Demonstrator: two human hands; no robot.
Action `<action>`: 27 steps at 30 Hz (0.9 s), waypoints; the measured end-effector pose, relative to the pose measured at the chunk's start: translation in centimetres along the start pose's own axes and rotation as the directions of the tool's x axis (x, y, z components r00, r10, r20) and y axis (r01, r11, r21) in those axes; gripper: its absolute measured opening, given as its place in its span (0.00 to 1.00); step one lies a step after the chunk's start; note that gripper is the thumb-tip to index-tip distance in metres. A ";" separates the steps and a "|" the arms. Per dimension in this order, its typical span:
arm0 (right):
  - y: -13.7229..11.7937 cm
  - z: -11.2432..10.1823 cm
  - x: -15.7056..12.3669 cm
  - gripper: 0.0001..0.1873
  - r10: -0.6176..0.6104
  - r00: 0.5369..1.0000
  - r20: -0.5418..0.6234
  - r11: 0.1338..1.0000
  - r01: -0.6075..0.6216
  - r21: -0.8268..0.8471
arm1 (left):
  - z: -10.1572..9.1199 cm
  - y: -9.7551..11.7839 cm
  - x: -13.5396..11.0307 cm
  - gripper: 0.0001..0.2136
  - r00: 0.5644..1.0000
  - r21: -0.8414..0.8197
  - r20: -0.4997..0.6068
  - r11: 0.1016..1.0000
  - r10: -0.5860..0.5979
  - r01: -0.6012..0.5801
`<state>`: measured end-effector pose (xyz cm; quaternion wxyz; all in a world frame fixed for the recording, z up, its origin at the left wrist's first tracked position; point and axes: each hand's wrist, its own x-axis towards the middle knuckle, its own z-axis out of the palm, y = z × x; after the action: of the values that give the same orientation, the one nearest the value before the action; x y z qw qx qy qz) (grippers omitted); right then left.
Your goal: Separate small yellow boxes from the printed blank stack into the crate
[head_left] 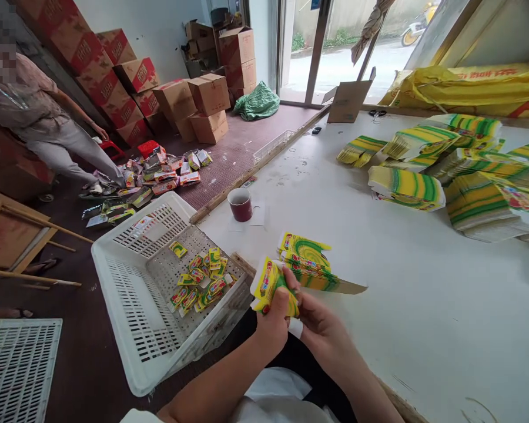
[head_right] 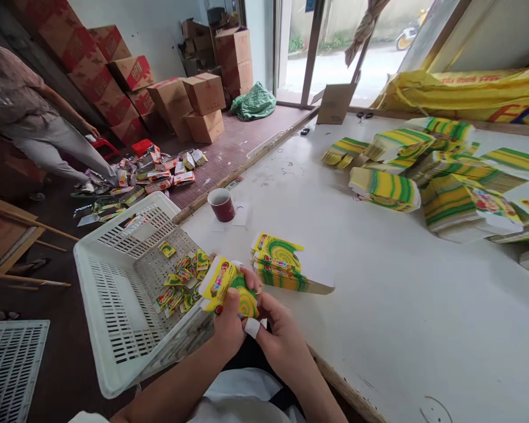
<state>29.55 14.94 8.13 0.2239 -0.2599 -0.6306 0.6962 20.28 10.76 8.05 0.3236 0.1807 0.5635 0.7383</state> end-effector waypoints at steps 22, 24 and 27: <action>-1.6 -4.8 -0.9 0.13 -0.566 0.825 0.014 0.639 0.449 -0.625 | -6.6 4.9 3.0 0.43 0.891 0.065 0.454 0.997 -0.001 -0.032; -2.0 -4.9 -1.0 0.15 -0.623 0.776 0.095 0.494 0.485 -0.722 | -7.0 6.5 3.2 0.46 0.847 0.255 0.531 0.959 -0.033 -0.122; -2.2 -4.1 -1.0 0.15 -0.649 0.736 0.193 0.389 0.539 -0.747 | -5.9 7.5 2.5 0.47 0.783 0.657 0.573 0.706 -0.240 -0.264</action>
<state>32.94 17.63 10.08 0.3664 -0.1305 -0.8956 0.2157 12.69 7.14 13.13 0.3904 0.5268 0.6615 0.3639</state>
